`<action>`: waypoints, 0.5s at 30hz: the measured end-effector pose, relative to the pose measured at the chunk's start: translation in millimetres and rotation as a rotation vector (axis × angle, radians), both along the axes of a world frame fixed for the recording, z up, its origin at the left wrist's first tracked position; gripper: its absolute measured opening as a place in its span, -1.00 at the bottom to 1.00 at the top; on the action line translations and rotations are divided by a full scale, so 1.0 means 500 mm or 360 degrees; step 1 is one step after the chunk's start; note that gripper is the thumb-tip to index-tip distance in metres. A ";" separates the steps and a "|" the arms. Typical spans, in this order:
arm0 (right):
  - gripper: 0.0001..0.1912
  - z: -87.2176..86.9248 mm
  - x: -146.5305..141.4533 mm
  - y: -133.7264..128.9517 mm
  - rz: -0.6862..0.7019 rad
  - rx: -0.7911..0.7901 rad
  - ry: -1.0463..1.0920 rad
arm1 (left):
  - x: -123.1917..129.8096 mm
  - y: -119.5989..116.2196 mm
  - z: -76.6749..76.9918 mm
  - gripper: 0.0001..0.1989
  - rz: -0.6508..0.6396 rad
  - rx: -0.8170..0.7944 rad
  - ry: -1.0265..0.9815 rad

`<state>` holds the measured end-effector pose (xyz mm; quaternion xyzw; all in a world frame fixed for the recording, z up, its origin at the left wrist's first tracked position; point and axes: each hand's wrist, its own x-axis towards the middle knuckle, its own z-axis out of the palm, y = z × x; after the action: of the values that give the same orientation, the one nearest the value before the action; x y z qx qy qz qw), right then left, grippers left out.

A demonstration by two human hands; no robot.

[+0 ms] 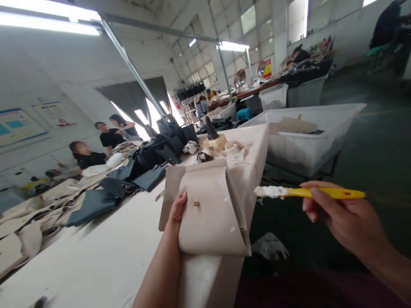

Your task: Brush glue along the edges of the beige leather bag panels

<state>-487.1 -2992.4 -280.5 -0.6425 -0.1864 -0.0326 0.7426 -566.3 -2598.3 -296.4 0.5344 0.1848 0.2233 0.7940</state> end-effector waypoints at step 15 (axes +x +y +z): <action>-0.76 0.139 0.424 0.336 -0.0178 -0.0038 0.0304 | -0.020 0.021 0.045 -0.72 -0.0059 0.0057 0.0019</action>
<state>-275.3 -2824.5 -211.1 -0.6608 -0.0792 -0.0104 0.7463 -576.4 -2587.7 -273.9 0.5532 0.1755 0.2088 0.7871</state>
